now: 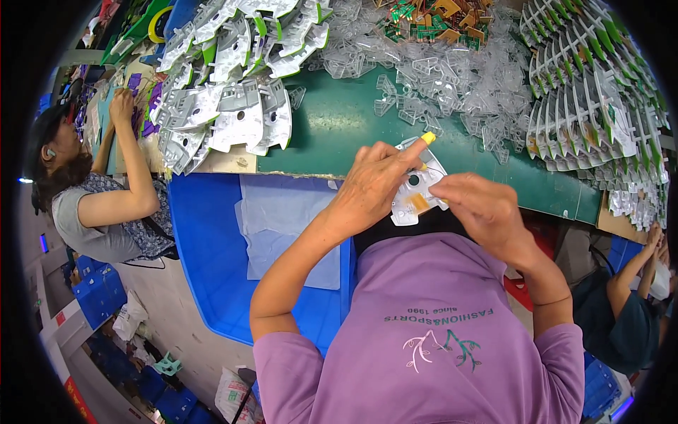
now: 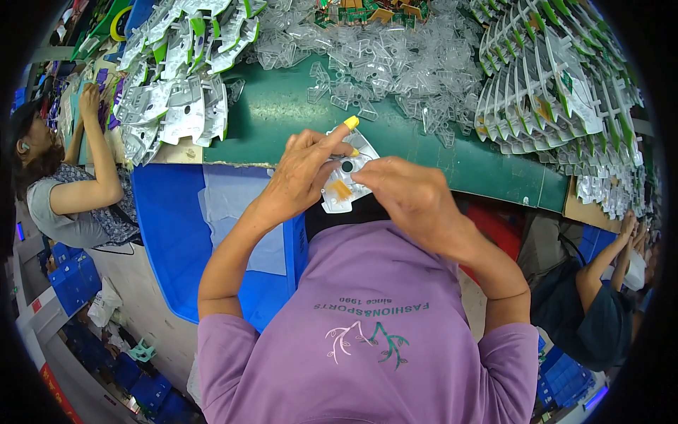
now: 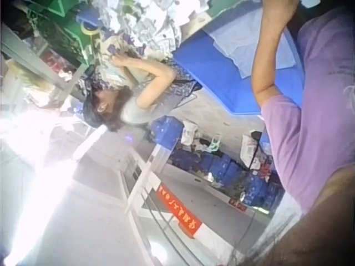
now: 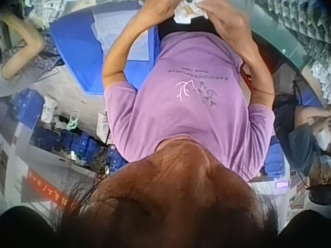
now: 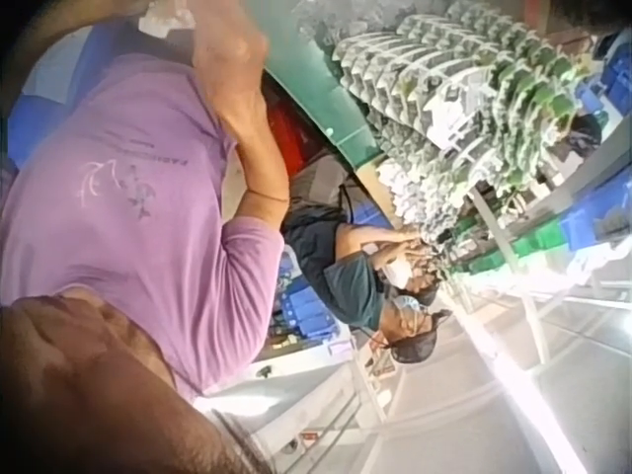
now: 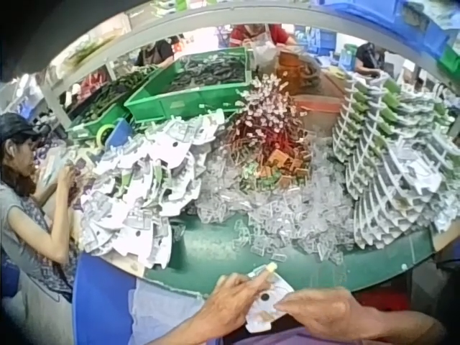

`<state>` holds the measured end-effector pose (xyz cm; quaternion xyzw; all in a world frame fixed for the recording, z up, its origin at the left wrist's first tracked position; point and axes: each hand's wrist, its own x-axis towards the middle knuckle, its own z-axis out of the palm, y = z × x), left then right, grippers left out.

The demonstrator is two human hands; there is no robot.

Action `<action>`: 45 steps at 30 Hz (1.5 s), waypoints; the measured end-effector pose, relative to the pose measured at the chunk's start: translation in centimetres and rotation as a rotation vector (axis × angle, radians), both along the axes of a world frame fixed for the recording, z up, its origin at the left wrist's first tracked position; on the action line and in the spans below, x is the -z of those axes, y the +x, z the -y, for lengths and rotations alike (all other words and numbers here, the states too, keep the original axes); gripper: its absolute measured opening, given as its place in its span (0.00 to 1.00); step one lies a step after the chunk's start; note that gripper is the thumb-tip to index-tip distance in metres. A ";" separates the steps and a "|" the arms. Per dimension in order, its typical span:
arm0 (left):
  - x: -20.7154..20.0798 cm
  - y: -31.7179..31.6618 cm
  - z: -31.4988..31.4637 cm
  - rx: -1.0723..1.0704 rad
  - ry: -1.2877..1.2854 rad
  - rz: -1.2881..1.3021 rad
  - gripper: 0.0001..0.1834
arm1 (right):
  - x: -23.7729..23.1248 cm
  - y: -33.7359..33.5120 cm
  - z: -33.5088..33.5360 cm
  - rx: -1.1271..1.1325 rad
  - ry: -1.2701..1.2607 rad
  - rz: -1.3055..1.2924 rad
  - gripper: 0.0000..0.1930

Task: The person assembles small electronic components into plastic housings by hand, then organizes the completed assemblies on a factory workbench.

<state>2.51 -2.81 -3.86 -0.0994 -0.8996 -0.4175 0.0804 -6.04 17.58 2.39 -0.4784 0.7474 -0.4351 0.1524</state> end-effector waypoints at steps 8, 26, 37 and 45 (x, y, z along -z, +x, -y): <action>0.3 0.0 0.0 -0.026 0.055 -0.010 0.39 | 3.2 2.5 0.5 0.093 0.059 -0.481 0.15; -3.7 -1.5 -2.6 -0.082 0.087 -0.071 0.20 | 6.2 2.6 -8.1 0.579 -0.129 0.036 0.13; -4.1 -4.6 -7.6 0.143 0.025 -0.014 0.14 | -2.6 -3.1 -31.6 1.353 -0.239 -0.095 0.08; -4.0 -4.8 -8.5 0.130 0.018 0.029 0.13 | -3.0 -15.7 -33.6 1.245 -0.320 -0.125 0.09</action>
